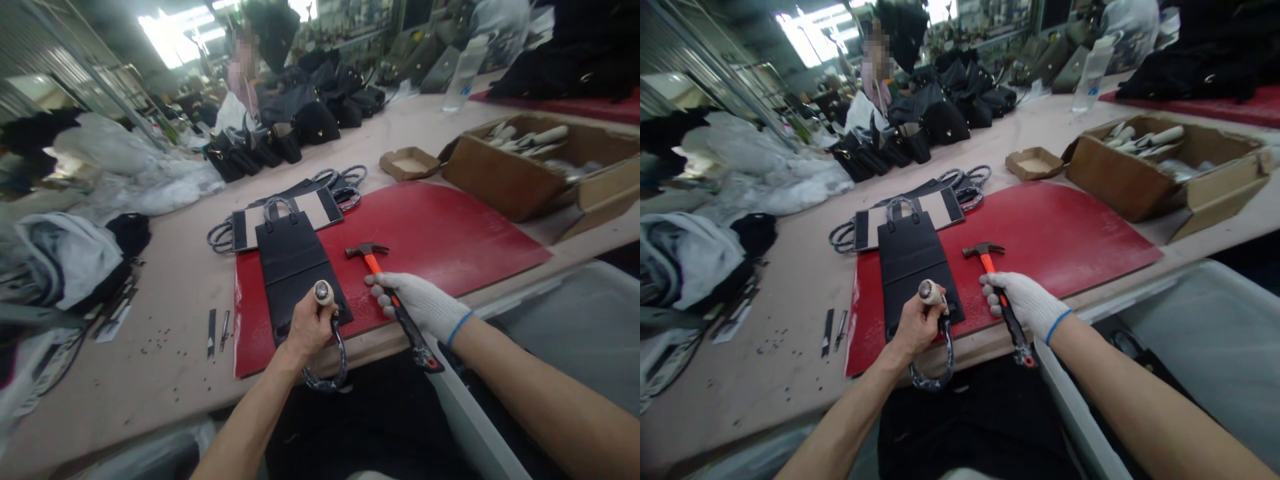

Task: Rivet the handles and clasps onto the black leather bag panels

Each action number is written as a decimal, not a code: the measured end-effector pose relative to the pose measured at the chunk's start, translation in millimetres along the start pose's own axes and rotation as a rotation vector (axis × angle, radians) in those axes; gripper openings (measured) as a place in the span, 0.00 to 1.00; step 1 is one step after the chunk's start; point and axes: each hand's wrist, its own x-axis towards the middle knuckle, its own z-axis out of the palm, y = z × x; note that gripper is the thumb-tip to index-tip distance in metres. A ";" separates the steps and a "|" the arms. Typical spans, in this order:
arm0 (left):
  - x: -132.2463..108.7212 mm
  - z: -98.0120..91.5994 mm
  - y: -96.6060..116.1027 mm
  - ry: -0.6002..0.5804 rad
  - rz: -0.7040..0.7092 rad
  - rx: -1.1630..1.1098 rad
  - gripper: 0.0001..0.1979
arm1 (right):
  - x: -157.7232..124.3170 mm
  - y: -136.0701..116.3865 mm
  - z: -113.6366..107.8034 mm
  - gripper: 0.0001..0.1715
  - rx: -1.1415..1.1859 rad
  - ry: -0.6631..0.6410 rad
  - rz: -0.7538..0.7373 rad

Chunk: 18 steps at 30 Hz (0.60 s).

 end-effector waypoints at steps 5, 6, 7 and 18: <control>2.2 1.1 3.0 -0.011 -0.010 -0.038 0.04 | -36.9 -34.1 14.5 0.14 -0.142 0.053 -0.244; 2.2 1.9 2.2 -0.010 -0.013 -0.050 0.03 | -49.1 -38.7 14.2 0.16 -0.252 0.092 -0.391; 2.1 2.7 1.2 -0.008 -0.018 -0.062 0.03 | -61.0 -41.8 12.8 0.18 -0.400 0.139 -0.563; 1.8 1.5 4.6 -0.023 -0.027 -0.074 0.04 | -126.7 -62.9 11.9 0.14 -1.229 0.387 -1.193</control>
